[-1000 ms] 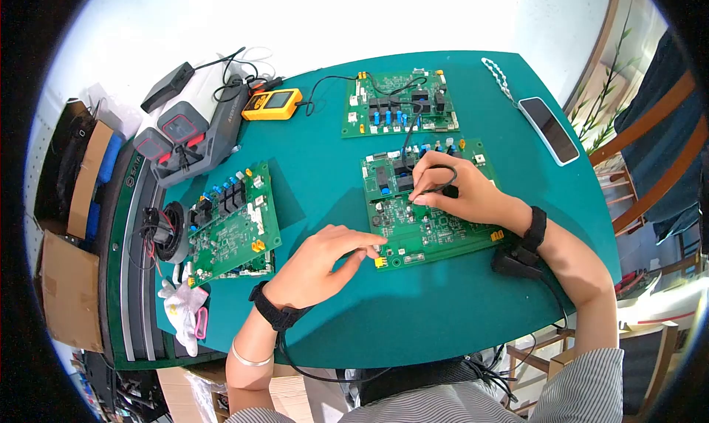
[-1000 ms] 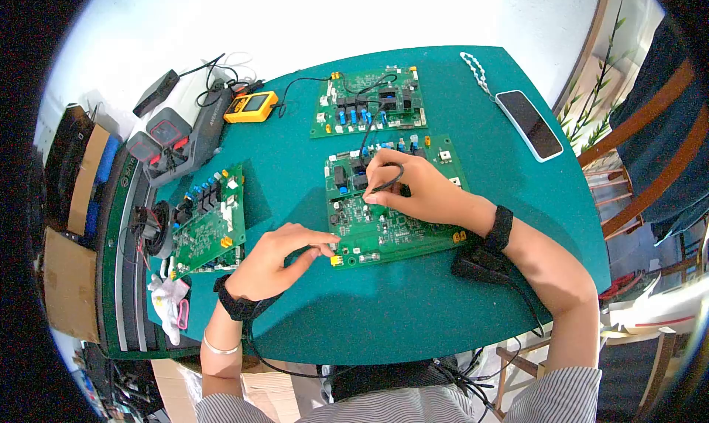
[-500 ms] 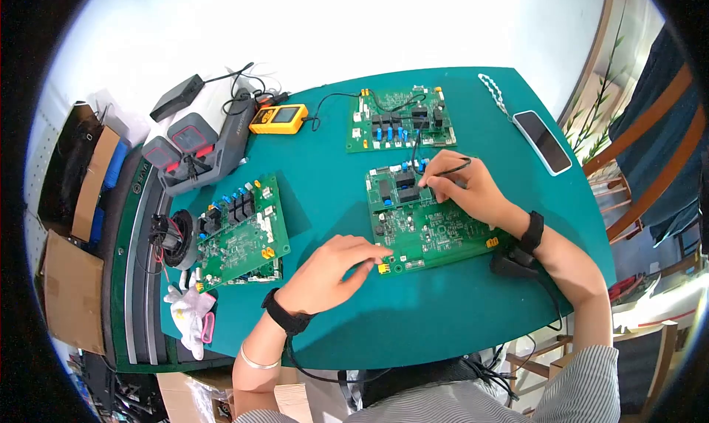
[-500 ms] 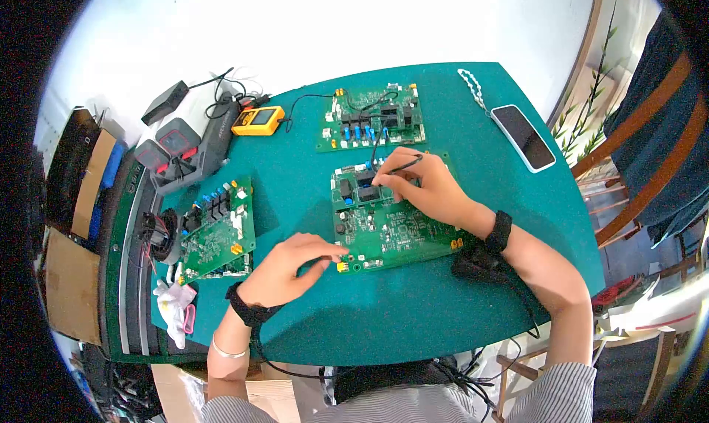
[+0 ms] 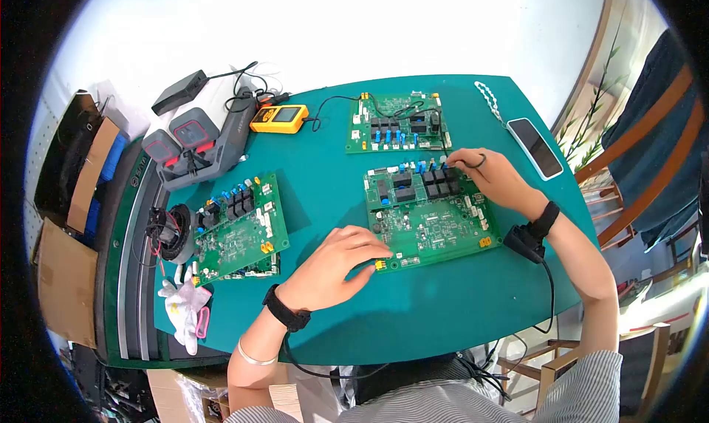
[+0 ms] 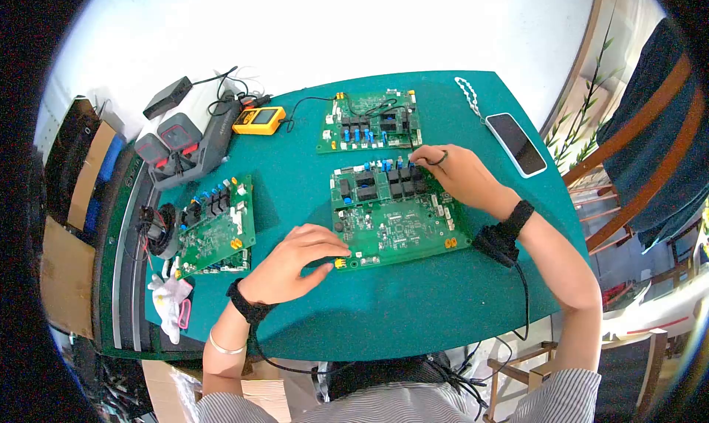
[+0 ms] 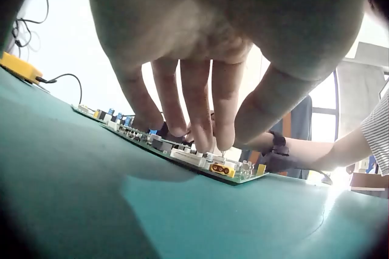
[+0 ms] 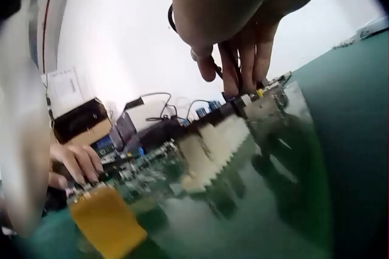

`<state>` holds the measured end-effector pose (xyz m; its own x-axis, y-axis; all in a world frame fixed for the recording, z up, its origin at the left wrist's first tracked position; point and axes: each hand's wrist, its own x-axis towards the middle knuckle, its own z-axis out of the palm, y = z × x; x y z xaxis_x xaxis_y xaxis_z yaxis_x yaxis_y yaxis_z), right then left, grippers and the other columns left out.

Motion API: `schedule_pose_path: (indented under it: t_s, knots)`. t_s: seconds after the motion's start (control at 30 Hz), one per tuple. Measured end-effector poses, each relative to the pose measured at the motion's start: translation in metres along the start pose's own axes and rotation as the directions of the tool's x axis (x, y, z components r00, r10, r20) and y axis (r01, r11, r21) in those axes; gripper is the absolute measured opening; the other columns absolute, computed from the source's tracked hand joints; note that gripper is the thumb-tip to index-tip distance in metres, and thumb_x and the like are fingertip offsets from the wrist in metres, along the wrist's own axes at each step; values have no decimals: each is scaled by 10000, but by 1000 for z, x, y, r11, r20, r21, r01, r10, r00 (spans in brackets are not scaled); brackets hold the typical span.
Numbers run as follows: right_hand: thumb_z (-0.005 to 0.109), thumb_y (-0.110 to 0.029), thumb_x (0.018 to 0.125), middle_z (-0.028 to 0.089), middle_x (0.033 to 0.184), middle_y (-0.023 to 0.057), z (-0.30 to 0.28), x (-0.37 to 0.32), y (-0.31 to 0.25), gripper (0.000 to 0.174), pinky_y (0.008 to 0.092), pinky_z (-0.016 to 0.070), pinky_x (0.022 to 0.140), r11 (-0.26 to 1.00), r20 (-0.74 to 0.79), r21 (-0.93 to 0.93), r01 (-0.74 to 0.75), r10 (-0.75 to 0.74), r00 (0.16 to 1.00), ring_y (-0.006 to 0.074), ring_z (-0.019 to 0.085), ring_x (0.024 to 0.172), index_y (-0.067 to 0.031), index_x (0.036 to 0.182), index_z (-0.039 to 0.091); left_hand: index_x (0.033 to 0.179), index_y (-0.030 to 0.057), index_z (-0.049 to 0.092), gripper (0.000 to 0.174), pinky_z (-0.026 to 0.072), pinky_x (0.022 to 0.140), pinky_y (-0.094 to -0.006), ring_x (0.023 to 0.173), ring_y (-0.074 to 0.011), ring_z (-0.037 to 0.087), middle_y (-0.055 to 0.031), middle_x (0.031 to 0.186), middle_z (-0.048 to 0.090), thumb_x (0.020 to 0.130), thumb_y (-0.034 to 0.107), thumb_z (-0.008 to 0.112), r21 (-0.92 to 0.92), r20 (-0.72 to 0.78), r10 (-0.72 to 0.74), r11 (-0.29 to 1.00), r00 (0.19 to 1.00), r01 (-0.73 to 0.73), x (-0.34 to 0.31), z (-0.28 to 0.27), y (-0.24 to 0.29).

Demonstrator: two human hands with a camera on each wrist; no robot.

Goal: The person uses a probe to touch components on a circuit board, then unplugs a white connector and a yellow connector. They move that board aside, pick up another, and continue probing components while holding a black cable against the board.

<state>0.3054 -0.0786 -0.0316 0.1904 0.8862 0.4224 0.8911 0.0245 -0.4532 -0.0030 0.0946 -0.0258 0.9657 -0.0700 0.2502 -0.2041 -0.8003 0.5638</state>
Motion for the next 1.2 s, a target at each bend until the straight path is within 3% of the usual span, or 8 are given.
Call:
schedule_pose_path:
  t_s: [0.03, 0.17, 0.33, 0.57, 0.7, 1.0, 1.1, 1.2]
  knots:
    - [531, -95, 1016, 723, 1012, 165, 1, -1, 2, 147, 443, 545, 792, 991, -4, -98, 86, -87, 996, 387, 683, 929, -53, 1106, 639, 1193, 83, 688, 368, 462, 1037, -438, 1190, -316, 588, -104, 1197, 664, 840, -20, 693, -11, 25, -28, 1000, 999, 28, -1, 0, 0]
    - [526, -69, 1003, 716, 1031, 166, -4, 1, -5, 152, 463, 539, 822, 994, 92, -108, 34, -24, 995, 386, 675, 986, -44, 1123, 617, 1179, 81, 688, 347, 468, 1024, -443, 1174, -320, 596, -108, 1177, 665, 845, -12, 696, -23, 12, 19, 1000, 1000, -19, -4, 4, -6]
    - [484, -113, 1021, 695, 967, 169, -10, 6, -11, 188, 446, 527, 811, 986, 174, 95, -135, 117, 978, 372, 667, 909, 2, 1047, 630, 1119, 73, 704, 288, 477, 985, -438, 1102, -319, 616, -112, 1084, 681, 845, -13, 695, 26, -32, 11, 1000, 999, -11, -5, 4, -5]
    - [463, -116, 1019, 654, 861, 141, -12, -18, -34, 206, 431, 514, 796, 997, 197, -19, -77, 79, 977, 344, 643, 881, -9, 1002, 638, 1062, 76, 715, 209, 461, 919, -415, 1015, -300, 636, -89, 969, 696, 872, 8, 658, 145, -133, -90, 983, 987, 109, -5, -2, -2]
    - [502, -80, 981, 632, 828, 86, -13, -31, -64, 142, 418, 486, 889, 1000, 265, -26, -6, 12, 964, 292, 624, 866, -61, 961, 641, 1054, 75, 718, 208, 451, 925, -423, 997, -310, 641, -93, 939, 696, 865, 12, 658, 224, -240, -92, 963, 967, 147, -6, -4, -6]
    - [555, -75, 1004, 664, 824, -3, -17, -30, -58, 133, 396, 409, 1025, 977, 334, 50, 208, -212, 918, 223, 627, 886, -58, 1021, 686, 1197, 89, 683, 321, 431, 1017, -433, 1167, -307, 595, -102, 1208, 661, 881, 127, 723, 140, -68, -111, 983, 991, 120, -6, -3, -5]
    - [579, -102, 982, 689, 932, 79, -37, -18, -58, 143, 411, 503, 869, 989, 323, 129, 77, -115, 939, 277, 652, 857, -13, 1002, 690, 1236, 92, 662, 386, 421, 1034, -439, 1214, -307, 570, -103, 1289, 624, 864, 154, 747, 149, -48, -87, 984, 995, 94, -5, -3, 0]
    - [548, -60, 1018, 670, 852, 100, -54, -8, -60, 175, 327, 476, 588, 948, 238, 228, -222, 167, 957, 182, 584, 573, 38, 959, 680, 1312, 133, 625, 486, 385, 1094, -476, 1326, -346, 482, -120, 1425, 529, 847, 168, 764, 205, -31, -141, 968, 990, 144, -8, -4, 1]
